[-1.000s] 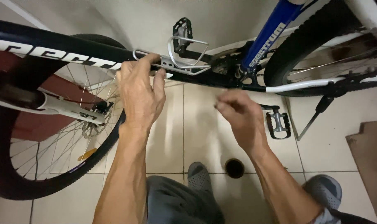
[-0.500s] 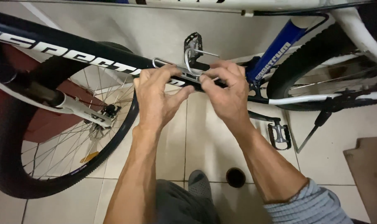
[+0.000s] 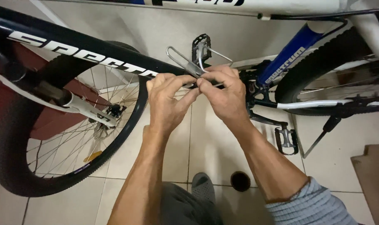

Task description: Installing a water bottle cage onto a bicycle frame by aligning it and tightening screws with a hex key.

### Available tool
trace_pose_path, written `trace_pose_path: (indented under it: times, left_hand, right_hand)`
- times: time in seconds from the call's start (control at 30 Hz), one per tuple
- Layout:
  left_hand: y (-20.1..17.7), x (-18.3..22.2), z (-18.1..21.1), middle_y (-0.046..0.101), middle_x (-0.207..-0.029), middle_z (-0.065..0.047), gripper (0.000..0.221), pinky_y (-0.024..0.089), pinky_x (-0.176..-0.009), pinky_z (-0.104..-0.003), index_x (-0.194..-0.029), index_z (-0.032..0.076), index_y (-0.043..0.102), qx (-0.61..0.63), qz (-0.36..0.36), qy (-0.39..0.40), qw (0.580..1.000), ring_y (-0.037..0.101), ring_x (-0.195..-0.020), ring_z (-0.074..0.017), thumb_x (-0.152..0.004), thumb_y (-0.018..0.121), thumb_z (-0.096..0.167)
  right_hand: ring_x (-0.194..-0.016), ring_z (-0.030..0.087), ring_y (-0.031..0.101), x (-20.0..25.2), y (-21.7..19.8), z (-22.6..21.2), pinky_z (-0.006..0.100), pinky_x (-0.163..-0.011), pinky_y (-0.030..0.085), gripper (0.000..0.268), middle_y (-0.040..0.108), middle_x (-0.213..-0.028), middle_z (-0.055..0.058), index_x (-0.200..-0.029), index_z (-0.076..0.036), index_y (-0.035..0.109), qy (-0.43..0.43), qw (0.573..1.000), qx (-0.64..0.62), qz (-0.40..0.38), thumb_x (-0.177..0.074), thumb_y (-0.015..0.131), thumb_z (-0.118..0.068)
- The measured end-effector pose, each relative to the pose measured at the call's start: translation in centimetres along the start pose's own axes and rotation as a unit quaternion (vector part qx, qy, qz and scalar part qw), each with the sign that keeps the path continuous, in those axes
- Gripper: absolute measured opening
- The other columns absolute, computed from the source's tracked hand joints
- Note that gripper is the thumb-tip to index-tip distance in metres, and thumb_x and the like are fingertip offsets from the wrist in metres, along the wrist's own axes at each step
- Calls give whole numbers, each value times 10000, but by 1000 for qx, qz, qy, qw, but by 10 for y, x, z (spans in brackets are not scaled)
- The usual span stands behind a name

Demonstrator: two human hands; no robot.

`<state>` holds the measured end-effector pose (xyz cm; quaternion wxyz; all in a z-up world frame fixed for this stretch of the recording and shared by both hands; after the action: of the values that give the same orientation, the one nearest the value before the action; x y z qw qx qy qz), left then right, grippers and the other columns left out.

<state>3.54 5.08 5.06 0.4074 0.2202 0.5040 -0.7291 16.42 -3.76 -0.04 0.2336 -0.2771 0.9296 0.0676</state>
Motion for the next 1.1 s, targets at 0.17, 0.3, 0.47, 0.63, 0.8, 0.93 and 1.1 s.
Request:
trace_pose_path:
  times: [0.17, 0.3, 0.47, 0.63, 0.8, 0.93, 1.1]
  left_hand:
    - [0, -2, 7, 764, -871, 60, 194, 395, -892, -300, -973, 224, 774, 12, 11, 5, 1000, 653, -955, -155, -815, 872, 169]
    - [4, -2, 5, 758, -847, 75, 168, 372, -878, -309, -975, 226, 774, -17, 11, 3, 1000, 657, -929, -133, -836, 854, 175]
    - [4, -1, 5, 759, -857, 77, 163, 379, -864, -307, -982, 227, 770, -25, 13, 11, 1000, 661, -927, -132, -851, 830, 152]
    - [-8, -5, 5, 755, -893, 64, 134, 380, -840, -329, -976, 216, 767, -118, 33, 64, 990, 661, -939, -162, -863, 798, 152]
    - [-25, -18, 26, 763, -1042, -136, 80, 351, -894, -423, -981, 68, 780, -205, 34, 98, 973, 633, -1126, -310, -935, 721, 97]
    - [-15, -30, 23, 770, -994, -154, 71, 371, -936, -422, -955, 61, 777, -223, -28, 142, 964, 653, -1133, -326, -921, 720, 84]
    - [-7, -42, -6, 762, -806, -23, 72, 395, -907, -404, -910, 170, 775, -286, -124, 192, 930, 733, -962, -233, -855, 756, 128]
  right_hand:
    - [-1086, 221, 613, -3, 0, -5, 369, -1036, 440, 135, 720, -1024, 74, -921, -118, 792, 17, 1000, -18, -14, -836, 800, -223]
    - [-1027, 202, 604, -7, 0, -7, 355, -1000, 450, 97, 697, -935, 69, -875, -115, 782, 27, 999, -26, -34, -831, 764, -200]
    - [-1022, 181, 594, -9, -2, -7, 346, -992, 444, 65, 689, -935, 58, -847, -124, 768, 31, 997, -39, -56, -835, 752, -186]
    - [-990, 184, 592, -12, -9, -2, 355, -968, 450, 98, 690, -914, 59, -870, -118, 764, 33, 995, -66, -66, -886, 711, -199]
    - [-920, 222, 628, -12, -17, 5, 376, -891, 493, 124, 694, -882, 94, -803, -103, 679, -31, 996, -43, -65, -895, 733, -166]
    - [-892, 289, 653, -12, -22, 1, 414, -831, 501, 129, 690, -892, 153, -831, -88, 638, -47, 996, -23, -70, -897, 730, -150]
    - [-891, 342, 669, -11, -30, -5, 487, -829, 501, 158, 709, -917, 203, -1033, -59, 621, -29, 996, -39, -78, -928, 685, -157]
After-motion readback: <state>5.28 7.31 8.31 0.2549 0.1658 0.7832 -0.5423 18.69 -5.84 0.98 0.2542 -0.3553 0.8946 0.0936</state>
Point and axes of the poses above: each hand's wrist, its own x-axis away from the middle knuckle, its own y-axis out of the palm, z = x × y, the point moved 4 cm from there along -x, towards the middle knuckle
